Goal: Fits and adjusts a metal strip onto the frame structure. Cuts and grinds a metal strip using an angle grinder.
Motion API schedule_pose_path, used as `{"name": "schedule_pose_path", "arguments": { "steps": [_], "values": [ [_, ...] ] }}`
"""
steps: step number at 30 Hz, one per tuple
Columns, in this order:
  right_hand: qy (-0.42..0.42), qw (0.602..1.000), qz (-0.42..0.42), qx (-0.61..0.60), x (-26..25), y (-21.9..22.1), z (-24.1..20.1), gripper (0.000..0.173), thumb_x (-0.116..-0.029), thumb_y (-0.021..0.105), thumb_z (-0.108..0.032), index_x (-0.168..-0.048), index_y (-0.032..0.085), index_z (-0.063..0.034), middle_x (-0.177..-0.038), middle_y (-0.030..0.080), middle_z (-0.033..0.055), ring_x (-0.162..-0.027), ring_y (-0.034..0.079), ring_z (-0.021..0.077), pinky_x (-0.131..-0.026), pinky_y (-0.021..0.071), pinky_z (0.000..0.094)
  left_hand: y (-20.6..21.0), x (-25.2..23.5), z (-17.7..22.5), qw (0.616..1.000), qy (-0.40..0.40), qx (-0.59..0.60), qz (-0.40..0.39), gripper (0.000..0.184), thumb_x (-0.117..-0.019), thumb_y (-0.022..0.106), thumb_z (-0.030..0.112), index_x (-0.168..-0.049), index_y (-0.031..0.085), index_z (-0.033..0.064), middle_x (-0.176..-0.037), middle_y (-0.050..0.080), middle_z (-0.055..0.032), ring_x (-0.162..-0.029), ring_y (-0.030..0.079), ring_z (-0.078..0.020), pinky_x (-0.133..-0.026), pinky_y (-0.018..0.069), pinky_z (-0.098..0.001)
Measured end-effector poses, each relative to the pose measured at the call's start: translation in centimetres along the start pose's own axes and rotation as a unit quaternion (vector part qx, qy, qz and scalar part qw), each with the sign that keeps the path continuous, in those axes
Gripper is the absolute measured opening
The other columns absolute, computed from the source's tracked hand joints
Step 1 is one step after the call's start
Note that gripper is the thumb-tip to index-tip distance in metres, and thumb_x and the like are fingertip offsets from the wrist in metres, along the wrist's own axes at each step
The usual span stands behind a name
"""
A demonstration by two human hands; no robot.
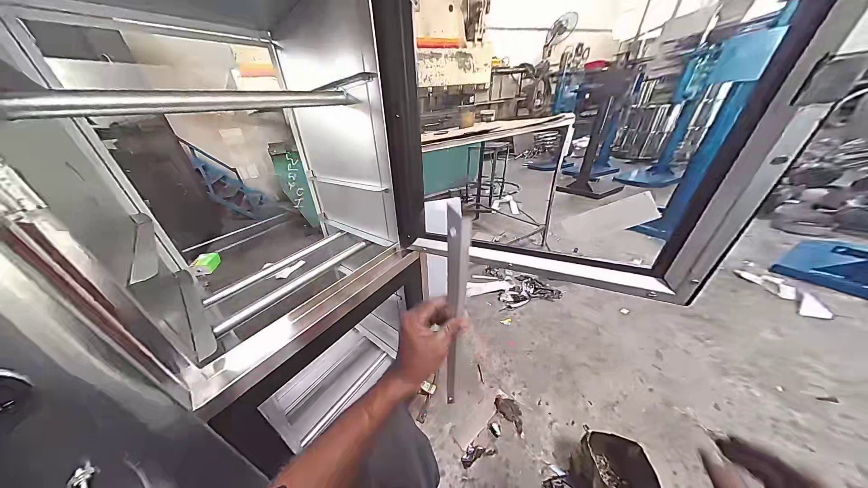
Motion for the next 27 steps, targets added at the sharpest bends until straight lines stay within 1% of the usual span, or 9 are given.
{"name": "schedule_pose_path", "arguments": {
  "steps": [2, 5, 8, 10, 12, 14, 18, 21, 27],
  "values": [
    [-0.123, 0.989, -0.076, 0.038, -7.2, 5.0, -8.1, 0.038, -0.0965, 0.07, -0.032, -0.127, 0.064, -0.0099, -0.121, 0.068, 0.0068, -0.116, 0.063, 0.0176, -0.104, 0.051, 0.0424, -2.1, -3.6, 0.9, 0.998, -0.01, -0.04, 0.042, 0.034, -0.0907, 0.077, 0.012, -0.119, 0.068, -0.0039, -0.099, 0.076, -0.0095, -0.08, 0.073, -0.0147, -0.075, 0.0647, -0.0341],
    [-0.248, 0.96, -0.122, 0.052, -16.3, 13.4, -15.2, 0.05, -0.0938, 0.068, -0.046, -0.129, 0.066, -0.0102, -0.124, 0.069, 0.0089, -0.12, 0.062, 0.0234, -0.106, 0.0466, 0.0504, -4.8, -9.0, 2.1, 0.993, -0.014, -0.075, 0.089, 0.05, -0.0926, 0.077, 0.017, -0.138, 0.06, 0.0053, -0.1, 0.076, -0.005, -0.08, 0.072, -0.0125, -0.074, 0.0632, -0.0341],
    [-0.254, 0.956, -0.138, 0.051, -24.3, 20.1, -18.2, 0.068, -0.0924, 0.066, -0.056, -0.143, 0.055, -0.0109, -0.134, 0.065, 0.005, -0.13, 0.056, 0.0213, -0.114, 0.0399, 0.051, -6.6, -15.1, 3.3, 0.989, 0.014, -0.077, 0.124, 0.066, -0.0947, 0.076, 0.021, -0.154, 0.047, 0.0216, -0.098, 0.075, -0.0037, -0.074, 0.07, -0.0145, -0.066, 0.0614, -0.036],
    [-0.238, 0.959, -0.144, 0.055, -27.9, 23.3, -19.3, 0.075, -0.0928, 0.062, -0.061, -0.149, 0.05, -0.0132, -0.134, 0.066, 0.0022, -0.129, 0.057, 0.0214, -0.113, 0.0395, 0.0553, -7.6, -18.9, 4.1, 0.988, 0.025, -0.079, 0.129, 0.067, -0.0956, 0.075, 0.022, -0.155, 0.044, 0.024, -0.099, 0.074, -0.0067, -0.072, 0.069, -0.0178, -0.066, 0.0604, -0.0381],
    [-0.219, 0.963, -0.14, 0.063, -29.1, 25.9, -19.7, 0.075, -0.0928, 0.059, -0.065, -0.149, 0.05, -0.0168, -0.13, 0.069, 0.0001, -0.124, 0.059, 0.0241, -0.106, 0.0379, 0.0628, -8.2, -22.5, 4.1, 0.99, 0.025, -0.055, 0.13, 0.065, -0.0937, 0.076, 0.017, -0.153, 0.049, 0.0152, -0.104, 0.074, -0.0096, -0.081, 0.071, -0.0172, -0.078, 0.0614, -0.0374],
    [-0.211, 0.969, -0.115, 0.054, -29.4, 28.0, -19.9, 0.075, -0.087, 0.067, -0.066, -0.146, 0.055, -0.021, -0.126, 0.07, -0.0019, -0.121, 0.06, 0.0245, -0.103, 0.0388, 0.0649, -8.3, -25.8, 4.0, 0.99, 0.026, -0.039, 0.131, 0.064, -0.0923, 0.077, 0.015, -0.151, 0.051, 0.0118, -0.104, 0.075, -0.0097, -0.083, 0.072, -0.0154, -0.081, 0.0609, -0.0356],
    [-0.212, 0.974, -0.047, 0.068, -29.8, 32.6, -20.1, 0.082, -0.071, 0.074, -0.078, -0.136, 0.067, -0.0283, -0.116, 0.075, -0.0091, -0.109, 0.067, 0.0189, -0.099, 0.0447, 0.0626, -8.9, -29.7, 4.9, 0.983, 0.041, -0.115, 0.137, 0.062, -0.0942, 0.077, 0.027, -0.15, 0.052, 0.0201, -0.098, 0.072, -0.0103, -0.074, 0.067, -0.0222, -0.071, 0.0586, -0.0444],
    [-0.21, 0.97, 0.011, 0.124, -29.5, 34.5, -20.7, 0.075, -0.0707, 0.076, -0.074, -0.132, 0.07, -0.0317, -0.109, 0.076, -0.0129, -0.101, 0.068, 0.0145, -0.097, 0.0457, 0.0598, -8.9, -32.2, 4.8, 0.984, 0.047, -0.11, 0.135, 0.061, -0.0914, 0.079, 0.026, -0.148, 0.056, 0.0187, -0.109, 0.075, -0.0076, -0.086, 0.072, -0.0178, -0.082, 0.0609, -0.0411],
    [-0.167, 0.961, 0.041, 0.214, -29.2, 37.7, -22.8, 0.074, -0.0723, 0.075, -0.07, -0.136, 0.066, -0.0331, -0.096, 0.076, -0.0135, -0.087, 0.067, 0.0126, -0.091, 0.0474, 0.0505, -9.3, -33.8, 4.4, 0.984, 0.064, -0.099, 0.136, 0.06, -0.0895, 0.08, 0.024, -0.145, 0.059, 0.0147, -0.104, 0.075, -0.0063, -0.084, 0.072, -0.0125, -0.081, 0.0615, -0.0336]
  ]
}}
Point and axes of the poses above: each hand's wrist, its own x-axis away from the middle knuckle, its own y-axis out of the palm, z = x × y, the point moved 7 cm from there along -x, towards the middle knuckle
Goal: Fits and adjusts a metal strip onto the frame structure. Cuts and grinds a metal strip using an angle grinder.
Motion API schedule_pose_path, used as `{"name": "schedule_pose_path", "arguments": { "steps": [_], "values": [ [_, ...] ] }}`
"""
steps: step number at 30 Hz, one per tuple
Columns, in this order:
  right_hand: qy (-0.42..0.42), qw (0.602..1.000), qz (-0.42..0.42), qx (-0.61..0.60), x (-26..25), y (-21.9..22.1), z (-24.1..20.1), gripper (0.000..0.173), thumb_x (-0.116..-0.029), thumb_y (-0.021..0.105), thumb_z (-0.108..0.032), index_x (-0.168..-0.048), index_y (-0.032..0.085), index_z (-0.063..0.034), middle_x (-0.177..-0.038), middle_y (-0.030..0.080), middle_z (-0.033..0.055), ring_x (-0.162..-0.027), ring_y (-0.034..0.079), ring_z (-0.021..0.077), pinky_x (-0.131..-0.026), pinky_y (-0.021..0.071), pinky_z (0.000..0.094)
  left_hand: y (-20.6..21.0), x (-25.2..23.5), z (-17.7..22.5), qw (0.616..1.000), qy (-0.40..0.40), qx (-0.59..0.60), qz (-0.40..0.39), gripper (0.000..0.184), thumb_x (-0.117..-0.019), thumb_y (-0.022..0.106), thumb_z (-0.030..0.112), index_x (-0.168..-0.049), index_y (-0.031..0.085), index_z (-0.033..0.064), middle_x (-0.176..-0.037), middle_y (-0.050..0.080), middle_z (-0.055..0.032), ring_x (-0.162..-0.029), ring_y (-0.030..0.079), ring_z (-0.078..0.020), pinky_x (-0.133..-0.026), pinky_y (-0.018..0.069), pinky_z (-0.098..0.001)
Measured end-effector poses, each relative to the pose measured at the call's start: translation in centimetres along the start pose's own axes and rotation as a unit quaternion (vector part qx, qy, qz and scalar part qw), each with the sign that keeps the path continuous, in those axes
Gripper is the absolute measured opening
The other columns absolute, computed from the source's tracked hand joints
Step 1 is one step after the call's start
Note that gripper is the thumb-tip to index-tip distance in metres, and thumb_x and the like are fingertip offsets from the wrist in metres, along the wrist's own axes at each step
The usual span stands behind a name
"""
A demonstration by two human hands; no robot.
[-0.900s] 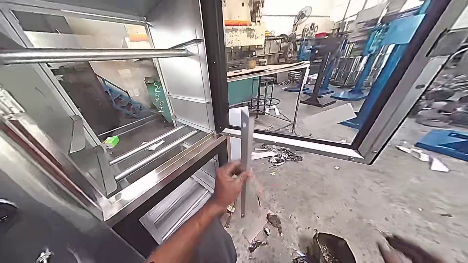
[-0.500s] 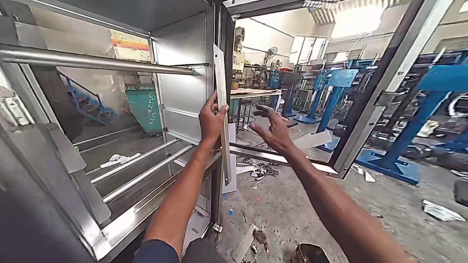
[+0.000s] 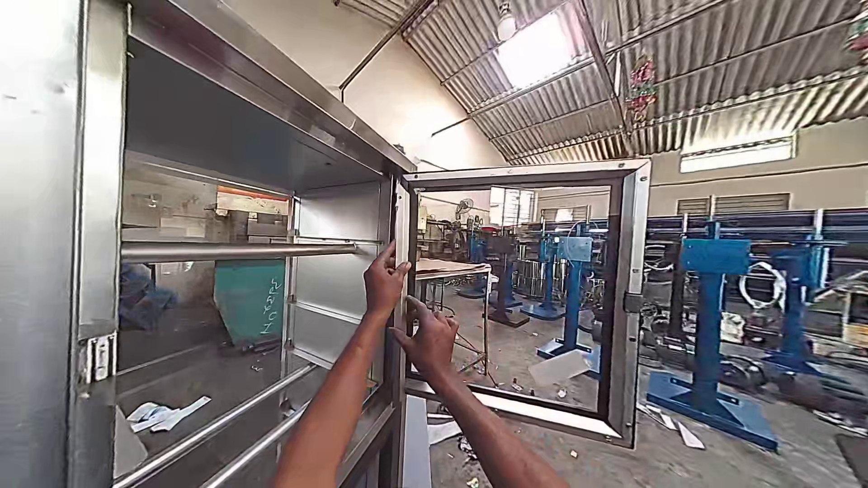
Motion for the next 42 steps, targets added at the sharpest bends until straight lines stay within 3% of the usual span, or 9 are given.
{"name": "schedule_pose_path", "arguments": {
  "steps": [3, 6, 11, 18, 22, 34, 42],
  "values": [
    [0.022, 1.0, 0.008, 0.005, -0.2, 0.4, -1.0, 0.072, -0.0759, 0.075, -0.059, -0.14, 0.064, -0.0296, -0.099, 0.076, -0.0087, -0.088, 0.069, 0.0132, -0.088, 0.0493, 0.0487, -0.2, -0.5, 0.7, 0.998, 0.004, -0.061, 0.0, 0.061, -0.0905, 0.079, 0.028, -0.146, 0.058, 0.0137, -0.107, 0.075, -0.0071, -0.085, 0.072, -0.0144, -0.084, 0.0602, -0.0352],
    [0.042, 0.999, -0.02, -0.001, -0.2, 0.7, -1.3, 0.071, -0.0785, 0.074, -0.052, -0.143, 0.061, -0.0278, -0.103, 0.077, -0.0039, -0.089, 0.071, 0.0141, -0.088, 0.0514, 0.0482, -0.2, -0.6, 1.4, 0.993, 0.042, -0.107, 0.02, 0.056, -0.0886, 0.08, 0.029, -0.14, 0.064, 0.0119, -0.116, 0.072, -0.0109, -0.099, 0.069, -0.0203, -0.094, 0.0563, -0.0392],
    [0.03, 0.999, -0.033, -0.001, -0.4, 0.8, -0.6, 0.075, -0.0799, 0.072, -0.058, -0.147, 0.059, -0.0254, -0.104, 0.077, -0.0022, -0.086, 0.071, 0.0152, -0.085, 0.0526, 0.0463, 0.0, -0.8, 1.7, 0.991, 0.06, -0.117, 0.011, 0.049, -0.0939, 0.074, 0.03, -0.138, 0.066, 0.0104, -0.108, 0.072, -0.0118, -0.095, 0.068, -0.0213, -0.093, 0.0555, -0.0392],
    [0.016, 0.998, -0.047, -0.047, -0.6, 0.9, -0.3, 0.074, -0.0809, 0.072, -0.061, -0.144, 0.063, -0.0237, -0.107, 0.075, 0.0005, -0.088, 0.07, 0.0177, -0.079, 0.0556, 0.0462, -0.6, -0.6, 1.5, 0.996, 0.058, -0.063, 0.035, 0.045, -0.0926, 0.076, 0.028, -0.134, 0.069, 0.0132, -0.108, 0.073, -0.0087, -0.09, 0.07, -0.0159, -0.088, 0.059, -0.0344],
    [0.018, 0.998, -0.033, -0.052, -1.0, 1.2, -0.4, 0.071, -0.0821, 0.075, -0.051, -0.144, 0.063, -0.0179, -0.118, 0.071, 0.0072, -0.09, 0.07, 0.0233, -0.077, 0.058, 0.047, -0.3, -1.3, 1.3, 0.997, 0.046, -0.051, 0.02, 0.048, -0.0905, 0.079, 0.028, -0.135, 0.068, 0.0125, -0.108, 0.071, -0.0085, -0.088, 0.07, -0.0143, -0.084, 0.0602, -0.0324],
    [0.001, 0.999, 0.01, -0.033, -1.4, 1.4, -1.0, 0.07, -0.083, 0.077, -0.043, -0.144, 0.061, -0.0124, -0.123, 0.066, 0.0151, -0.087, 0.069, 0.0262, -0.072, 0.0593, 0.0448, 0.3, -1.9, 1.9, 0.995, 0.068, -0.067, 0.038, 0.043, -0.0917, 0.077, 0.027, -0.132, 0.071, 0.0135, -0.107, 0.07, -0.0125, -0.09, 0.069, -0.0209, -0.087, 0.0589, -0.0379],
    [0.008, 0.997, -0.006, -0.077, -1.6, 1.3, -0.6, 0.073, -0.083, 0.079, -0.037, -0.146, 0.058, -0.0074, -0.114, 0.066, 0.0161, -0.079, 0.068, 0.021, -0.069, 0.0598, 0.039, 0.6, -1.6, 2.0, 0.993, 0.086, -0.063, 0.042, 0.042, -0.0933, 0.075, 0.028, -0.132, 0.071, 0.0132, -0.109, 0.069, -0.0115, -0.093, 0.068, -0.0194, -0.089, 0.0573, -0.0348]
  ]
}}
Point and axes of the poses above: each hand's wrist, its own x-axis away from the middle knuckle, its own y-axis out of the palm, z = x × y, the point moved 7 cm from there along -x, towards the middle knuckle
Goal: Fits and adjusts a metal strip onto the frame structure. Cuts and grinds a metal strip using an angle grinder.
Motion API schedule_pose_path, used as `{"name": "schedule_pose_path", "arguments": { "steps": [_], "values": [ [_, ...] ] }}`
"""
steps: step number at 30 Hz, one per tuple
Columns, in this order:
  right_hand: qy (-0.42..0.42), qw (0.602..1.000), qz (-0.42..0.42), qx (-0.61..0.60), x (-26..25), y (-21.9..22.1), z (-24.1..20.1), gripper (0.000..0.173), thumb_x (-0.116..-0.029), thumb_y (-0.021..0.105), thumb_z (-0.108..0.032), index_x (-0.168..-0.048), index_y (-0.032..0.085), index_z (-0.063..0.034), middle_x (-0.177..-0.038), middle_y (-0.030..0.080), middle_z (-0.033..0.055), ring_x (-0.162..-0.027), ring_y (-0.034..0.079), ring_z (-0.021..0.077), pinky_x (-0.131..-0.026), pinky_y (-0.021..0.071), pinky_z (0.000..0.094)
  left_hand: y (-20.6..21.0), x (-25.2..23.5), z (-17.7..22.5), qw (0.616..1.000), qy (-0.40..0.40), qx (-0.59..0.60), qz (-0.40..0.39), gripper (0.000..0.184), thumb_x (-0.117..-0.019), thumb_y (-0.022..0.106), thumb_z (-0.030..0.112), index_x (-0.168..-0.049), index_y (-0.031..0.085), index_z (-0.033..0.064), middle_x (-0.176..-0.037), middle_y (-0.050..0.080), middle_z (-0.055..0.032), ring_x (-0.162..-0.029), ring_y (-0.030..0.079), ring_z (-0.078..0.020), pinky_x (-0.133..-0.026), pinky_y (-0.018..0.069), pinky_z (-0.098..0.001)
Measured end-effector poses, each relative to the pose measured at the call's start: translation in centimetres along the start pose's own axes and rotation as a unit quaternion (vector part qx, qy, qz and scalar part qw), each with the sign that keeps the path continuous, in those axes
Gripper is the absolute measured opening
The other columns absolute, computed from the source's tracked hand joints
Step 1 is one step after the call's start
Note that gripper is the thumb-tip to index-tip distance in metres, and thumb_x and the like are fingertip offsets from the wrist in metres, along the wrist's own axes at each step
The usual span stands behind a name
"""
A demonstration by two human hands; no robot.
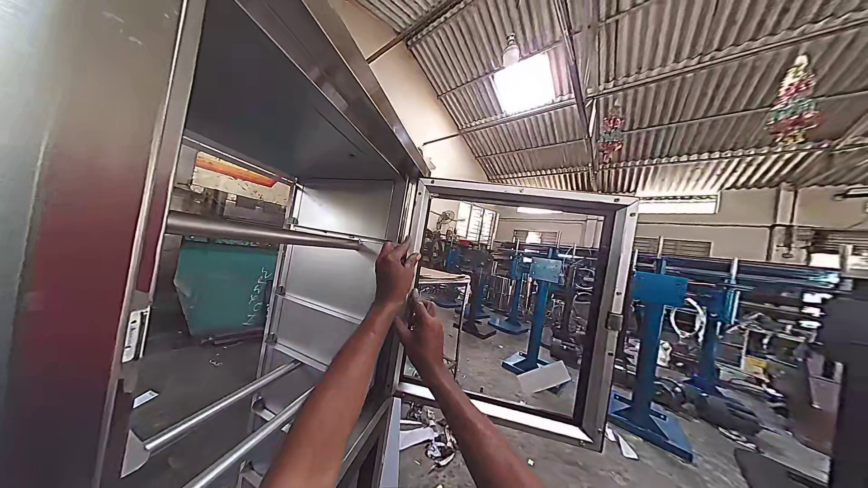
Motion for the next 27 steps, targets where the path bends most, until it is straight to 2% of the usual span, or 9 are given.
{"name": "schedule_pose_path", "arguments": {
  "steps": [4, 10, 16, 21, 27],
  "values": [
    [-0.017, 1.0, 0.014, -0.014, 0.35, 0.28, -0.13, 0.072, -0.0819, 0.08, -0.036, -0.144, 0.06, -0.0053, -0.112, 0.067, 0.015, -0.075, 0.066, 0.0179, -0.067, 0.0595, 0.0367, -0.08, 0.27, -0.13, 1.0, 0.004, -0.001, -0.008, 0.042, -0.0939, 0.074, 0.028, -0.133, 0.071, 0.0136, -0.109, 0.068, -0.0115, -0.091, 0.067, -0.0183, -0.087, 0.0573, -0.0332],
    [-0.014, 0.999, 0.015, -0.04, 0.13, -0.05, 0.14, 0.073, -0.0811, 0.081, -0.032, -0.144, 0.059, -0.0024, -0.111, 0.066, 0.0152, -0.074, 0.066, 0.0152, -0.067, 0.0599, 0.0319, 0.39, 0.2, 0.3, 1.0, 0.005, 0.003, -0.019, 0.041, -0.095, 0.073, 0.03, -0.133, 0.071, 0.015, -0.11, 0.069, -0.0113, -0.098, 0.067, -0.0207, -0.094, 0.0559, -0.0364],
    [-0.016, 0.999, 0.007, -0.039, 0.05, -0.05, 0.07, 0.071, -0.0813, 0.081, -0.033, -0.143, 0.06, -0.0051, -0.11, 0.066, 0.0133, -0.074, 0.065, 0.0142, -0.068, 0.0594, 0.0318, -0.13, 0.3, -0.06, 1.0, -0.002, 0.006, -0.004, 0.041, -0.0952, 0.073, 0.028, -0.132, 0.071, 0.0113, -0.113, 0.069, -0.0126, -0.097, 0.068, -0.0209, -0.092, 0.0569, -0.0356],
    [-0.019, 0.999, 0.011, -0.04, -0.3, 0.0, 0.08, 0.07, -0.0812, 0.083, -0.033, -0.143, 0.061, -0.0065, -0.111, 0.065, 0.0141, -0.071, 0.065, 0.0133, -0.065, 0.059, 0.0305, -0.12, -0.01, 0.14, 1.0, 0.001, 0.006, -0.004, 0.042, -0.0946, 0.074, 0.027, -0.133, 0.07, 0.0121, -0.111, 0.07, -0.0133, -0.098, 0.069, -0.0228, -0.093, 0.0566, -0.0379],
    [-0.019, 0.999, 0.018, -0.032, -0.3, 0.21, 0.02, 0.069, -0.0805, 0.083, -0.032, -0.141, 0.063, -0.0054, -0.11, 0.065, 0.0149, -0.074, 0.065, 0.0158, -0.067, 0.0591, 0.0322, -0.1, 0.04, -0.09, 1.0, 0.004, 0.013, 0.011, 0.041, -0.0937, 0.075, 0.027, -0.132, 0.071, 0.0127, -0.109, 0.07, -0.0115, -0.093, 0.069, -0.0198, -0.089, 0.0577, -0.0359]
  ]
}}
Point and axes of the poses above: each hand's wrist, its own x-axis away from the middle knuckle, its own y-axis out of the palm, z = x × y, the point moved 7 cm from there along -x, towards the middle knuckle
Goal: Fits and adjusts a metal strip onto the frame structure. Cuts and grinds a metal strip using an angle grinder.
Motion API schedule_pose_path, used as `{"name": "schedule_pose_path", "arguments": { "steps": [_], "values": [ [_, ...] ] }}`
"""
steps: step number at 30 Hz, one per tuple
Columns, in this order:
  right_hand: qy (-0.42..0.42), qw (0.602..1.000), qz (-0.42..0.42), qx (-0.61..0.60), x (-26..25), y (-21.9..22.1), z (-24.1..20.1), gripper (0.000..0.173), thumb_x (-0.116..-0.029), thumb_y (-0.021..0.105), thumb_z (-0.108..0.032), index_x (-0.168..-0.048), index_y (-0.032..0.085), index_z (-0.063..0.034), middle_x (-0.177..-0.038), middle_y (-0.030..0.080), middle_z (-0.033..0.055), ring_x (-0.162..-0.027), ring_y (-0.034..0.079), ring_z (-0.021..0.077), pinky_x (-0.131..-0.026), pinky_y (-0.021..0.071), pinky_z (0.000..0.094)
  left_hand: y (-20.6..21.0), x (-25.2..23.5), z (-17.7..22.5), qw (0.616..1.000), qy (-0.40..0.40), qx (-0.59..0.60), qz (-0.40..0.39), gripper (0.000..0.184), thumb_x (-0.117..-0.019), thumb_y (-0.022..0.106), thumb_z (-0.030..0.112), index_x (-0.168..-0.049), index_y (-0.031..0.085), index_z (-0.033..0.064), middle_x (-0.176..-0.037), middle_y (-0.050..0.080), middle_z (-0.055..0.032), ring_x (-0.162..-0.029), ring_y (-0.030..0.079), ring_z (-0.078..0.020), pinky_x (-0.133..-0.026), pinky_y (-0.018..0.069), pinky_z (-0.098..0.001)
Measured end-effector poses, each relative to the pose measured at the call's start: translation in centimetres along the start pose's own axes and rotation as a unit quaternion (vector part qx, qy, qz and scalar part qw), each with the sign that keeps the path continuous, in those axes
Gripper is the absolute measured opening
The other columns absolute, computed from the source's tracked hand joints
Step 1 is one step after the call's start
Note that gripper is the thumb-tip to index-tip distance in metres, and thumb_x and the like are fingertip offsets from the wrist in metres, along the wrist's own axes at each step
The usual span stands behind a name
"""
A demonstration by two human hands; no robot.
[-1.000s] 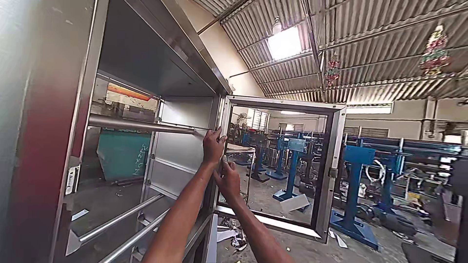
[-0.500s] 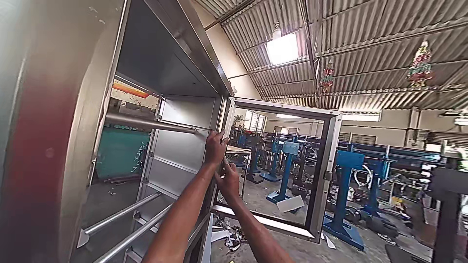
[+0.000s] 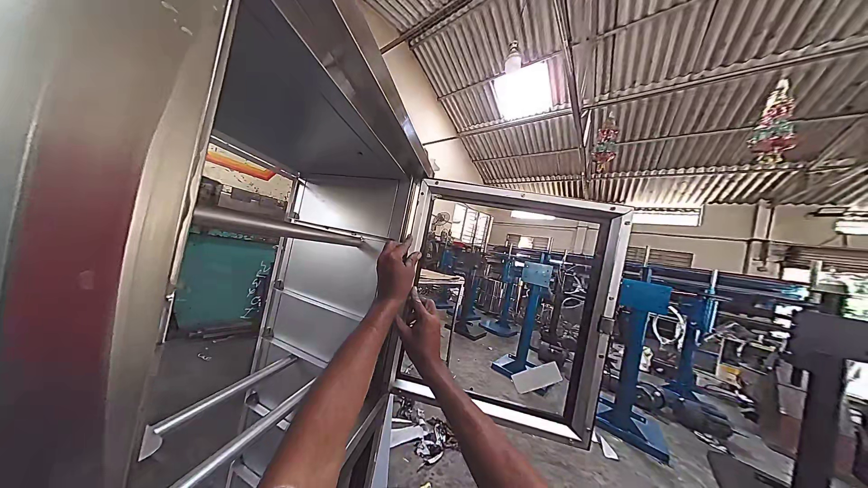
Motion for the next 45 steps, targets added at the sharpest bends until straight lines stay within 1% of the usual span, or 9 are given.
{"name": "schedule_pose_path", "arguments": {
  "steps": [5, 9, 13, 20, 23, 25, 32, 40, 45],
  "values": [
    [-0.001, 1.0, 0.01, -0.009, 0.1, 0.12, 0.13, 0.069, -0.0802, 0.083, -0.033, -0.141, 0.063, -0.0065, -0.109, 0.065, 0.0126, -0.076, 0.064, 0.0147, -0.068, 0.0584, 0.0313, -0.1, -0.04, -0.2, 1.0, -0.018, 0.016, 0.011, 0.04, -0.0926, 0.076, 0.026, -0.13, 0.072, 0.0134, -0.105, 0.07, -0.0095, -0.09, 0.068, -0.0179, -0.086, 0.0579, -0.0351],
    [0.005, 1.0, 0.01, -0.023, 0.29, 0.08, 0.16, 0.071, -0.0799, 0.083, -0.033, -0.143, 0.061, -0.0061, -0.109, 0.066, 0.0138, -0.078, 0.064, 0.016, -0.07, 0.0585, 0.0324, -0.19, 0.09, -0.4, 0.998, -0.039, 0.038, 0.012, 0.041, -0.092, 0.078, 0.025, -0.131, 0.072, 0.0146, -0.106, 0.071, -0.0093, -0.09, 0.069, -0.0176, -0.086, 0.0582, -0.0343],
    [0.003, 0.999, 0.014, -0.035, 0.23, -0.11, 0.27, 0.072, -0.0798, 0.083, -0.032, -0.143, 0.061, -0.0065, -0.108, 0.066, 0.0128, -0.075, 0.065, 0.0139, -0.067, 0.059, 0.0311, -0.01, 0.22, -0.35, 0.998, -0.04, 0.051, 0.018, 0.041, -0.0921, 0.078, 0.025, -0.131, 0.071, 0.0148, -0.106, 0.071, -0.0094, -0.089, 0.069, -0.0171, -0.084, 0.0589, -0.0341],
    [0.006, 0.999, 0.017, -0.039, 0.15, -0.13, 0.12, 0.072, -0.0797, 0.084, -0.032, -0.143, 0.061, -0.0055, -0.109, 0.066, 0.0135, -0.079, 0.065, 0.0154, -0.07, 0.0591, 0.0324, -0.22, -0.09, -0.12, 0.998, -0.039, 0.042, 0.016, 0.039, -0.0922, 0.078, 0.025, -0.13, 0.072, 0.0136, -0.107, 0.07, -0.0114, -0.089, 0.069, -0.0188, -0.084, 0.0586, -0.0356],
    [0.014, 0.999, 0.018, -0.04, 0.07, -0.19, -0.13, 0.072, -0.0788, 0.084, -0.03, -0.142, 0.062, -0.0052, -0.111, 0.066, 0.0139, -0.083, 0.067, 0.0162, -0.073, 0.0597, 0.0327, -0.28, -0.14, 0.02, 0.999, -0.037, 0.039, 0.011, 0.038, -0.0923, 0.077, 0.024, -0.129, 0.073, 0.0125, -0.105, 0.07, -0.0106, -0.088, 0.068, -0.0187, -0.083, 0.0582, -0.036],
    [0.015, 0.999, 0.02, -0.033, -0.01, -0.11, -0.13, 0.072, -0.0784, 0.084, -0.03, -0.142, 0.062, -0.0057, -0.111, 0.066, 0.0137, -0.082, 0.066, 0.0158, -0.072, 0.0594, 0.0324, -0.24, -0.21, 0.02, 0.999, -0.041, 0.034, 0.005, 0.039, -0.0922, 0.077, 0.024, -0.13, 0.072, 0.0133, -0.104, 0.07, -0.0098, -0.087, 0.067, -0.0179, -0.083, 0.058, -0.0352],
    [0.012, 0.999, 0.022, -0.025, -0.07, -0.05, -0.05, 0.071, -0.0779, 0.084, -0.032, -0.141, 0.063, -0.0065, -0.109, 0.066, 0.0126, -0.08, 0.065, 0.0147, -0.071, 0.0586, 0.0319, -0.1, -0.2, -0.06, 0.998, -0.06, 0.029, 0.001, 0.04, -0.0919, 0.077, 0.024, -0.13, 0.072, 0.0151, -0.106, 0.07, -0.0092, -0.089, 0.068, -0.0174, -0.085, 0.0583, -0.0349],
    [0.017, 0.999, 0.02, -0.038, 0.15, -0.18, 0.1, 0.072, -0.0791, 0.084, -0.03, -0.143, 0.061, -0.0054, -0.112, 0.066, 0.014, -0.081, 0.066, 0.0155, -0.072, 0.0596, 0.0324, 0.52, 0.04, 0.2, 0.999, -0.033, 0.013, 0.001, 0.038, -0.0925, 0.077, 0.026, -0.129, 0.073, 0.0153, -0.113, 0.068, -0.0117, -0.1, 0.067, -0.0218, -0.093, 0.0561, -0.0387],
    [0.012, 0.999, 0.02, -0.031, 0.1, -0.01, -0.04, 0.072, -0.0791, 0.084, -0.031, -0.142, 0.062, -0.0055, -0.112, 0.066, 0.0139, -0.082, 0.066, 0.0157, -0.072, 0.0595, 0.0326, 0.19, 0.02, 0.04, 0.999, -0.031, 0.017, 0.013, 0.037, -0.0926, 0.077, 0.026, -0.128, 0.073, 0.0143, -0.11, 0.069, -0.0109, -0.096, 0.068, -0.0197, -0.09, 0.0574, -0.0366]
  ]
}}
Point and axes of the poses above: each hand's wrist, its own x-axis away from the middle knuckle, its own y-axis out of the palm, z = x × y, the point moved 7 cm from there along -x, towards the middle knuckle
